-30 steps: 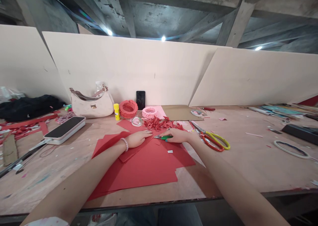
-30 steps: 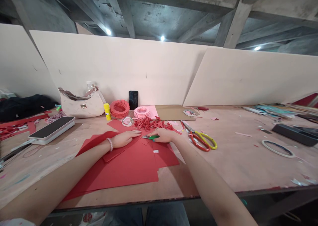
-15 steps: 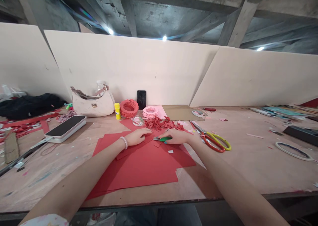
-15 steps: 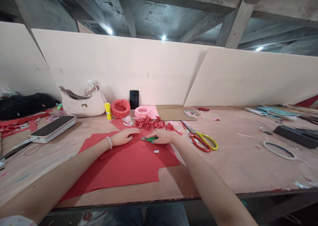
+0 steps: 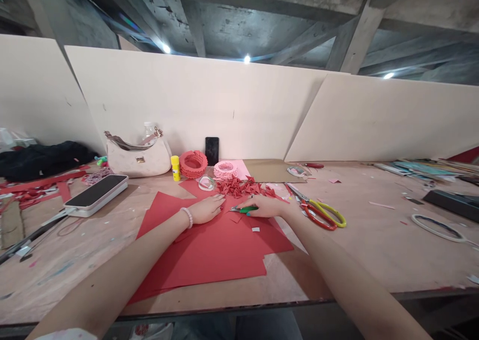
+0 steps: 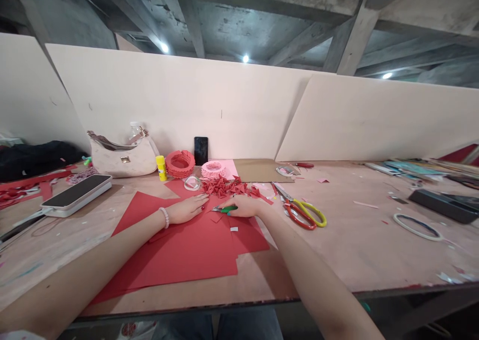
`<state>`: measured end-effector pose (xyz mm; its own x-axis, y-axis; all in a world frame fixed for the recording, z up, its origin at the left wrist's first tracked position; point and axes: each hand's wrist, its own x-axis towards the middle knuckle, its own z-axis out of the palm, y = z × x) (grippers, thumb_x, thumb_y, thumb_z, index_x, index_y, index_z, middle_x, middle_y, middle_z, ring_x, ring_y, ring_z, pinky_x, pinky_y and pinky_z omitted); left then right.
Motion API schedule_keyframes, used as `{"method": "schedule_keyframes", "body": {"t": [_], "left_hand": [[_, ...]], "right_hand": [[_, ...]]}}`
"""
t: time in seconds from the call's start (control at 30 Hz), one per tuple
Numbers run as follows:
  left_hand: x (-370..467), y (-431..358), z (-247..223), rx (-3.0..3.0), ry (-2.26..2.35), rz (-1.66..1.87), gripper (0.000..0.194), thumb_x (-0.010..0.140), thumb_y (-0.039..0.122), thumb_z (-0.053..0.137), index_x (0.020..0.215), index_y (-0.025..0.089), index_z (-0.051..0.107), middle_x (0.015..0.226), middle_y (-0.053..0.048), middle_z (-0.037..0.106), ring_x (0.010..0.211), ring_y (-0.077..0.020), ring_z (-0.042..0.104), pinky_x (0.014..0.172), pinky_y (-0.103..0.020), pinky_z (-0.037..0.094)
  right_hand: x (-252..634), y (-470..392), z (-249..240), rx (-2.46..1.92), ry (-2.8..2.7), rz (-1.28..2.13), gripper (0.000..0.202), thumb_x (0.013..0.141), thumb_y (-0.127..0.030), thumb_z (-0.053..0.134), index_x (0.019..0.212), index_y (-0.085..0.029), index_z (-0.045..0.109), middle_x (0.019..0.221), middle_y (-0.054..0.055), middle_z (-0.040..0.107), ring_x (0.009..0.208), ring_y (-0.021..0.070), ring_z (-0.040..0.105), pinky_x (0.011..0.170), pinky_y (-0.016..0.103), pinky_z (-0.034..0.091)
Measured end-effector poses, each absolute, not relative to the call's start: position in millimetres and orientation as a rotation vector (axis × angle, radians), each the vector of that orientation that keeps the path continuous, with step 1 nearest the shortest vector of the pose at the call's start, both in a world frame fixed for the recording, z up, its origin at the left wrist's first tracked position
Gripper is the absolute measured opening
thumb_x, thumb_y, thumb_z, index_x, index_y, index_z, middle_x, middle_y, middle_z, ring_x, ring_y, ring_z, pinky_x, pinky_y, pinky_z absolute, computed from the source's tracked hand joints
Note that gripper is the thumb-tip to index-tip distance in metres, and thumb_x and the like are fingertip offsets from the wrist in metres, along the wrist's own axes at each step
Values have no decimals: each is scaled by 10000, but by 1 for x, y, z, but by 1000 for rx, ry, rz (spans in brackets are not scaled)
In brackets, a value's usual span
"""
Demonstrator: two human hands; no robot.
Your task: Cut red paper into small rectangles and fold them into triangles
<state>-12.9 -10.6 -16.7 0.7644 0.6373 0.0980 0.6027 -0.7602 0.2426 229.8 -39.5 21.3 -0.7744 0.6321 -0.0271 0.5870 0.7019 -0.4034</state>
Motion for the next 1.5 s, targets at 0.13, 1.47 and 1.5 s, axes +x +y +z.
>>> {"method": "schedule_keyframes", "body": {"t": [0.13, 1.47, 1.5], "left_hand": [[-13, -9, -18, 2782, 969, 278, 434, 848, 241, 344, 1268, 130, 364, 1371, -104, 311, 1260, -198, 279, 1036, -323, 226], [-21, -8, -15, 2848, 866, 318, 395, 873, 222, 298, 1240, 156, 430, 1347, -87, 360, 1233, -194, 319, 1026, -323, 259], [-21, -8, -15, 2843, 870, 305, 402, 876, 224, 288, 1250, 151, 417, 1354, -87, 349, 1240, -190, 311, 1030, -319, 254]], "right_hand": [[232, -39, 24, -999, -2792, 631, 475, 747, -104, 464, 1184, -283, 515, 1162, -24, 577, 952, 158, 579, 794, 226, 426], [231, -43, 26, -981, -2767, 688, 424, 752, -138, 509, 1157, -256, 549, 1093, -6, 624, 874, 162, 600, 748, 223, 439], [232, -43, 27, -981, -2770, 688, 424, 750, -138, 511, 1156, -252, 550, 1088, -4, 627, 865, 160, 601, 743, 220, 439]]}}
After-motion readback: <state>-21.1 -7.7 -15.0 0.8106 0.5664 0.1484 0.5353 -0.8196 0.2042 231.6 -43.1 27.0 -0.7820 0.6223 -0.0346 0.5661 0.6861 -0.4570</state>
